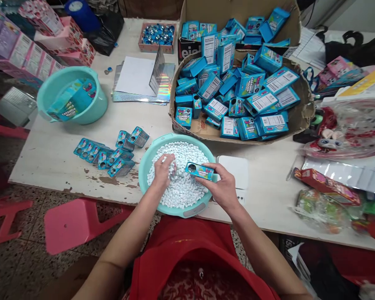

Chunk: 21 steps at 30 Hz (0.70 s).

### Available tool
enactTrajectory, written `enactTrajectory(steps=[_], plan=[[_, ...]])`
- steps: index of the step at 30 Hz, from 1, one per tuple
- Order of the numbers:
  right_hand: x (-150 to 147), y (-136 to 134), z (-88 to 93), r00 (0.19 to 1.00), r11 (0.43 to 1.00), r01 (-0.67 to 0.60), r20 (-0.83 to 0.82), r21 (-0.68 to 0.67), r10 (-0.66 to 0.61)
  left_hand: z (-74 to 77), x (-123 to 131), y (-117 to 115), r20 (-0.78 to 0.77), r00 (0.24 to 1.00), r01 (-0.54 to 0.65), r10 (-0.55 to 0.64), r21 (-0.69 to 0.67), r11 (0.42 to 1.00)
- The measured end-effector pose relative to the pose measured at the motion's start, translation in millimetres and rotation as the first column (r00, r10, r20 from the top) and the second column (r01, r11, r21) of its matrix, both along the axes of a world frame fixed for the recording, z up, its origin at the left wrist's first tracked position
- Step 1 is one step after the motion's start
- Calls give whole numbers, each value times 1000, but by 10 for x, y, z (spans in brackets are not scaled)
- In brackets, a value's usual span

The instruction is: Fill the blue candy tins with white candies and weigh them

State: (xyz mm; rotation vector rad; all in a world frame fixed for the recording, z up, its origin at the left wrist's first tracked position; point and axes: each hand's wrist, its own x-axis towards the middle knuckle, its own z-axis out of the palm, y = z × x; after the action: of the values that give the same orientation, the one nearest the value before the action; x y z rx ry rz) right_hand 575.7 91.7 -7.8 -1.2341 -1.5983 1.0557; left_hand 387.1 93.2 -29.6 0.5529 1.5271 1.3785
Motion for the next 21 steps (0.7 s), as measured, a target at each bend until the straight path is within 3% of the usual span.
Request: enactTrajectory(steps=[3,7,12,21], plan=[[-84,-20,11,994,996,-68,92,60,62,380,105,-46,225,974,-34,0,145,989],[-217,-81,61,977,983,-155,161,93,139,653,245,-68,226,973,-103,33,305,947],[-273,-113,158,981,982,-135,160,135,113,710,280,-58,181,981,-139,69,409,902],[-268,-80,171,989,990,-118,104,73,110,736,309,-27,172,981,-147,85,388,910]])
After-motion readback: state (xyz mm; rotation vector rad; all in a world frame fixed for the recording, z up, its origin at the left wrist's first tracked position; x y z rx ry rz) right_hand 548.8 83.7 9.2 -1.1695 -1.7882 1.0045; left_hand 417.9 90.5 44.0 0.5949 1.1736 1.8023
